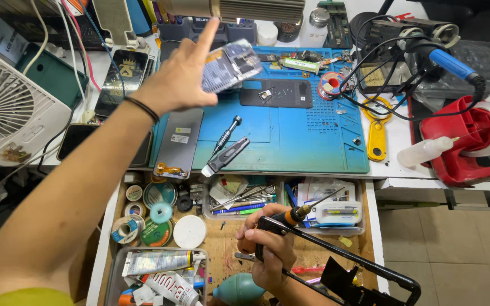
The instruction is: The person uses a screwdriver to remove screws from a disassembled smartphone frame. They hold the frame in one hand and turn the screwdriver with the other, working on different screw locations along the frame's edge.
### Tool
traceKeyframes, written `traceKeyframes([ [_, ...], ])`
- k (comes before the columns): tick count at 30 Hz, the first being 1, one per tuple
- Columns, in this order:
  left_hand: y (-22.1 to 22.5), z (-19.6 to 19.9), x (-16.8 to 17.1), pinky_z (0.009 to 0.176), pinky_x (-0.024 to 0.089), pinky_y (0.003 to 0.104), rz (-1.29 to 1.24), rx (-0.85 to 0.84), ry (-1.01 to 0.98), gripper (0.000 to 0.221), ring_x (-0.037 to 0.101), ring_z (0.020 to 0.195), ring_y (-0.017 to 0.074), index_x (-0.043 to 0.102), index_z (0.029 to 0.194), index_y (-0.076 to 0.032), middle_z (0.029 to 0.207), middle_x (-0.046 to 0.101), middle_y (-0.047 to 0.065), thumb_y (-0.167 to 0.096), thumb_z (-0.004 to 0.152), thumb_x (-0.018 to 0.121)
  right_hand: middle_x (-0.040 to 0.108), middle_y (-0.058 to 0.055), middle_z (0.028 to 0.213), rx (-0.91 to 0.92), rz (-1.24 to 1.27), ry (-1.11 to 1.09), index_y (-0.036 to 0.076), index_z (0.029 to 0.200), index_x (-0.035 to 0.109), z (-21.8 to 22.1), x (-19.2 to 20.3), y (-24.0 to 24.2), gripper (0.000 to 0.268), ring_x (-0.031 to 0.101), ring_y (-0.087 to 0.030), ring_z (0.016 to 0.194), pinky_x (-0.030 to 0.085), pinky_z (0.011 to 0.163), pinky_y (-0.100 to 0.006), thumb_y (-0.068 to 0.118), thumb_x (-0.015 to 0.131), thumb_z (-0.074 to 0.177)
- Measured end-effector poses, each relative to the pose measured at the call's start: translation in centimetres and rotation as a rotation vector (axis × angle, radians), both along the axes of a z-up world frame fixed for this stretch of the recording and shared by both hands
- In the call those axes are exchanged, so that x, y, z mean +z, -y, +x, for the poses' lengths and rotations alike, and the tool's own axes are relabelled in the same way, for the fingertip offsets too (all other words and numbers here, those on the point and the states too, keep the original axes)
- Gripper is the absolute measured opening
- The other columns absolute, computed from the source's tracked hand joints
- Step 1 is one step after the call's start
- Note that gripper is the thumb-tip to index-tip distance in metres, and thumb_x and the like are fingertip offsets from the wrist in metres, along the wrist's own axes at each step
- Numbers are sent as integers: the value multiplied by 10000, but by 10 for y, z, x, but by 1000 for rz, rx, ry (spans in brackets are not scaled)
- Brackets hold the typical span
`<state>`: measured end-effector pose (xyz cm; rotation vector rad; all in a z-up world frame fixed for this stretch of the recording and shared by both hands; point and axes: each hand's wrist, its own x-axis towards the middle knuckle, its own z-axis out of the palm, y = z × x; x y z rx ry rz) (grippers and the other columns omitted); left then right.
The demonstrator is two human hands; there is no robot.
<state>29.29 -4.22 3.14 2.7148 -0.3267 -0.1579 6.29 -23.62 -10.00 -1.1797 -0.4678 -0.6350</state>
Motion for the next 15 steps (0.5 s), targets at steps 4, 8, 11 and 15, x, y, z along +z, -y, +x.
traceKeyframes([
  [4,-48,59,-13,867,498,596,100,-15,54,894,475,1176,463,257,1461,-123,1284,426,274,-237,780,825,458,-221,1142,19,-43,-39,22,975,646,1,1,1,342,591,-230,699,560,590,-332,212,383,1083],
  [8,-68,97,-20,906,462,573,265,-33,6,706,485,1159,424,465,1300,1,1343,459,241,-403,812,776,441,-221,1155,23,-36,-65,14,956,653,5,-1,2,299,575,-240,667,535,562,-325,158,413,1063],
  [11,-72,101,-15,824,511,554,334,36,-117,667,561,1065,386,519,1240,24,1318,498,216,-471,861,756,452,-225,1135,13,-41,-85,17,960,649,10,-1,2,294,588,-242,646,492,511,-299,160,414,1066],
  [15,-78,104,-20,1014,453,580,308,6,-146,955,468,1341,407,327,1543,26,1500,422,240,-457,841,760,456,-202,1134,-43,-61,-128,47,949,662,14,2,3,306,608,-233,658,539,568,-330,187,411,1054],
])
